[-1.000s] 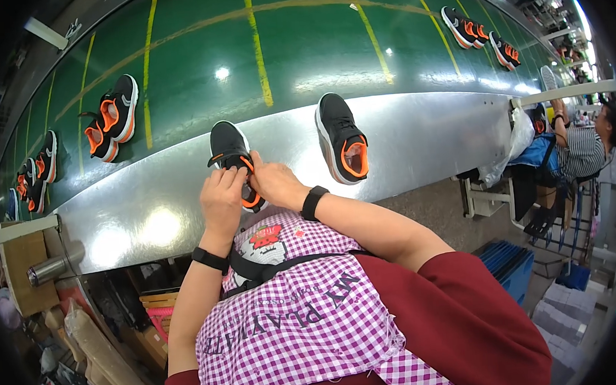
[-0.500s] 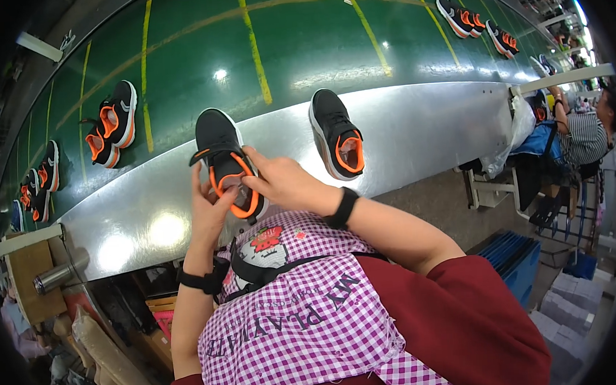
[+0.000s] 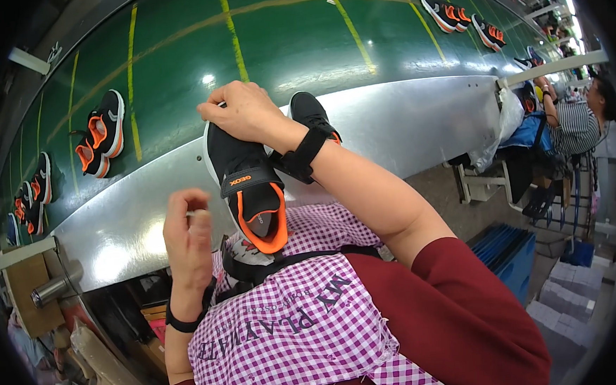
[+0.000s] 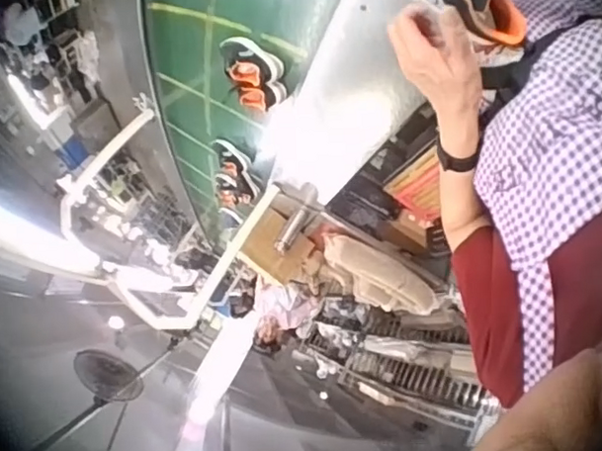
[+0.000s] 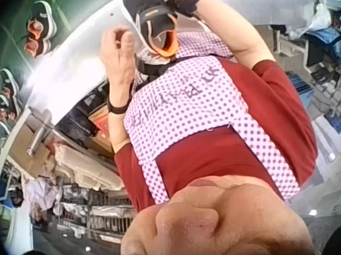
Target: Checking and adjusting shoe components on an assembly line.
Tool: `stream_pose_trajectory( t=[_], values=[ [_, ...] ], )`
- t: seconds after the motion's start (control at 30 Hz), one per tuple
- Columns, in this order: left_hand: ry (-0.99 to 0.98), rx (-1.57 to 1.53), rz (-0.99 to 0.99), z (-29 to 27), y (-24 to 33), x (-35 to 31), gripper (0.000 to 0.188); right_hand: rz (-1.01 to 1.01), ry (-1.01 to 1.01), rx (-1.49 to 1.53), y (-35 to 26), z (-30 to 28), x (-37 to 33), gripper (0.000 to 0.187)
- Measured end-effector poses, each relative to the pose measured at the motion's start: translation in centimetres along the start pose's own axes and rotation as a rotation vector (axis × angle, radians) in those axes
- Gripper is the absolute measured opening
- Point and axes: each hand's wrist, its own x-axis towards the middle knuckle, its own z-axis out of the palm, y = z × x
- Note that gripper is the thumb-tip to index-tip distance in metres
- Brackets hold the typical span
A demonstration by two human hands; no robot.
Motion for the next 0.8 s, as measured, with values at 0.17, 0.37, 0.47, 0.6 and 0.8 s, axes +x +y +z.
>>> stream_pose_trajectory(
  t=[0.17, 0.37, 0.47, 0.6, 0.8],
  values=[
    [-0.139, -0.310, -0.276, -0.9, 3.1, 1.8, 0.040, -0.029, -0.008, -0.068, -1.0, 1.4, 0.3, 0.034],
    [-0.269, -0.456, -0.411, -1.7, 2.7, 1.4, 0.033, -0.087, -0.058, 0.115, -1.4, 1.1, 0.1, 0.030],
    [-0.303, -0.528, -0.483, -1.8, 1.8, 0.4, 0.031, -0.079, -0.085, 0.237, -1.5, 0.7, -0.2, 0.026],
    [-0.306, -0.597, -0.505, -1.5, 1.5, -0.6, 0.030, -0.102, -0.109, 0.315, -0.7, 1.1, -0.1, 0.025],
    [-0.363, -0.646, -0.562, -1.6, 0.4, -1.0, 0.029, -0.157, -0.114, 0.433, 0.3, 1.7, -0.1, 0.024]
  ],
)
